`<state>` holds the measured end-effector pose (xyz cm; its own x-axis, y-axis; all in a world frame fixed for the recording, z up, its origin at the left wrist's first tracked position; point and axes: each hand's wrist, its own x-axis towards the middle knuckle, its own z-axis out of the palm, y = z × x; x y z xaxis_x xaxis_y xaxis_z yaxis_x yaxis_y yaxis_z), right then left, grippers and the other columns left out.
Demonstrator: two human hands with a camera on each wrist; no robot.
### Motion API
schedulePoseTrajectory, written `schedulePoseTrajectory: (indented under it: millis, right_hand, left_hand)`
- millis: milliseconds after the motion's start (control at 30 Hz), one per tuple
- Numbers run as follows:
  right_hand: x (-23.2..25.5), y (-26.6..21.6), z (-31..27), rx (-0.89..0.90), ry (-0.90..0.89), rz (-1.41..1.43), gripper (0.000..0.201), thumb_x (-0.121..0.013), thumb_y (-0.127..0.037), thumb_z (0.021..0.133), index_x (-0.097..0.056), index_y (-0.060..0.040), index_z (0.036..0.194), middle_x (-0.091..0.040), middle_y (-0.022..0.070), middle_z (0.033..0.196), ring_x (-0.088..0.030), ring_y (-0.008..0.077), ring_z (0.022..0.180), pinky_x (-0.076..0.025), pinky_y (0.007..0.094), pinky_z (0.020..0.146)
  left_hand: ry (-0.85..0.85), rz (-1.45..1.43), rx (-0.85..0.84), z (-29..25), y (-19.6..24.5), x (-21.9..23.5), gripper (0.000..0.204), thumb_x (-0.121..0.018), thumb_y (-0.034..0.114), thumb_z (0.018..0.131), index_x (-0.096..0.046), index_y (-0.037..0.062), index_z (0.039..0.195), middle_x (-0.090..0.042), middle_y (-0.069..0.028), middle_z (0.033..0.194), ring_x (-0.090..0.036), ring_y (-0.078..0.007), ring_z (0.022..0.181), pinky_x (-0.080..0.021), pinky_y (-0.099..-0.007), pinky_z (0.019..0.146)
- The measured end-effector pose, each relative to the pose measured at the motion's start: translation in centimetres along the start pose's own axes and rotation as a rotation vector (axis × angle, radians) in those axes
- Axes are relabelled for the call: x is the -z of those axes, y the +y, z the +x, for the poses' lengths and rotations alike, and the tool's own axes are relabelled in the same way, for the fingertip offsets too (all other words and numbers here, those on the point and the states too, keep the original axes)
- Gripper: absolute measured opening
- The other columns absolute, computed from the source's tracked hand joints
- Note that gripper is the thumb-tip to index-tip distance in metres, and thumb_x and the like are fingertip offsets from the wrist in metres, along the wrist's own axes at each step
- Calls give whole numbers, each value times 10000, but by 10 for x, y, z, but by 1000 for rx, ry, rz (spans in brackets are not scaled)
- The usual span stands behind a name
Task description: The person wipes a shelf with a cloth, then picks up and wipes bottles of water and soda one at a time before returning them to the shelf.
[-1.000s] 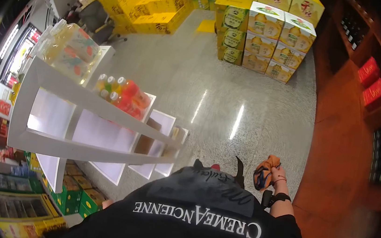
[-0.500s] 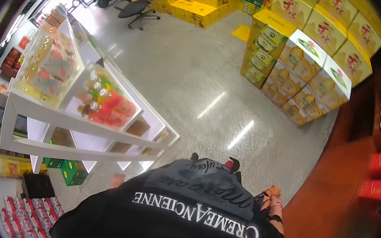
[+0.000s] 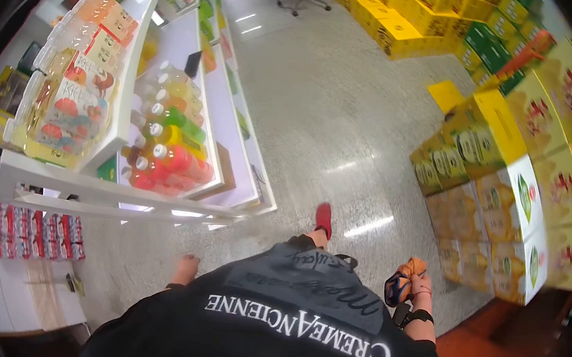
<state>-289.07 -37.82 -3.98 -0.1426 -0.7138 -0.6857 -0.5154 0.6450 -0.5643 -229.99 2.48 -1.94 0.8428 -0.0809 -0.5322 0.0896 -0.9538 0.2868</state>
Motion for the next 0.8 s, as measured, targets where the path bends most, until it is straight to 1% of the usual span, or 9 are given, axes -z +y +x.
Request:
schedulePoseTrajectory:
  millis: [67, 133, 200, 267, 400, 533, 600, 700, 800]
  right_hand:
    - [-17, -48, 35, 47, -32, -27, 341, -581, -212, 742, -547, 36, 975, -616, 181, 898, -620, 303, 795, -495, 422, 673]
    - [-21, -96, 55, 192, -53, -403, 332, -593, -235, 727, -563, 35, 917, -629, 187, 904, -624, 284, 792, -493, 379, 688]
    - [-27, -154, 72, 95, -143, -347, 336, -598, -242, 722, -567, 19, 930, -634, 189, 917, -628, 262, 791, -488, 348, 692]
    - [-31, -198, 94, 243, -127, -339, 289, -590, -164, 730, -589, 20, 953, -627, 87, 858, -592, 187, 748, -486, 333, 683]
    - [-43, -254, 150, 221, -243, 44, 268, -563, -107, 750, -576, -5, 997, -622, 48, 874, -588, 160, 750, -487, 306, 672]
    - [-51, -300, 190, 196, -272, -37, 227, -592, -133, 734, -592, 1, 918, -611, 51, 803, -566, 164, 683, -470, 320, 627]
    - [-49, -311, 230, 172, -238, -223, 305, -610, -204, 723, -606, 13, 936, -634, 82, 826, -589, 192, 701, -475, 331, 647]
    - [-41, -355, 291, 125, -248, -568, 408, -624, -277, 697, -612, 26, 971, -651, 122, 847, -614, 216, 755, -479, 336, 673]
    - [-43, -423, 346, 180, -214, -651, 383, -620, -248, 688, -614, 25, 957, -654, 120, 837, -619, 225, 751, -489, 345, 677]
  left_hand:
    - [-19, 66, -9, 36, -13, -30, 514, -624, 228, 743, -548, -18, 1189, -581, -248, 1143, -550, -359, 1091, -437, -389, 917]
    - [-66, 134, 4, 42, -6, -52, 505, -617, 227, 749, -551, -26, 1182, -581, -244, 1145, -550, -360, 1092, -434, -390, 920]
    - [-202, 99, -110, 47, 18, -59, 484, -601, 235, 759, -564, -33, 1160, -585, -230, 1149, -545, -358, 1099, -430, -395, 927]
    - [-185, 111, -64, 53, 45, -68, 479, -586, 266, 764, -578, -24, 1145, -590, -218, 1146, -545, -350, 1098, -422, -396, 936]
    - [-270, 275, -292, 89, 74, -98, 474, -572, 309, 762, -600, 18, 1135, -594, -206, 1144, -551, -342, 1087, -418, -392, 944]
    - [-281, 350, -186, 93, 144, -103, 434, -567, 317, 771, -630, 28, 1088, -608, -189, 1125, -558, -322, 1083, -421, -382, 947]
    - [-290, 371, -288, 97, 177, -104, 402, -563, 311, 779, -649, 30, 1053, -621, -172, 1104, -566, -312, 1074, -426, -372, 942]
    - [-254, 72, -71, 81, 253, -97, 386, -559, 305, 788, -655, 25, 1036, -627, -171, 1090, -572, -313, 1064, -435, -371, 926]
    - [-310, -107, 46, 124, 274, -143, 396, -568, 306, 790, -649, 11, 1042, -637, -178, 1059, -587, -315, 1037, -443, -372, 906]
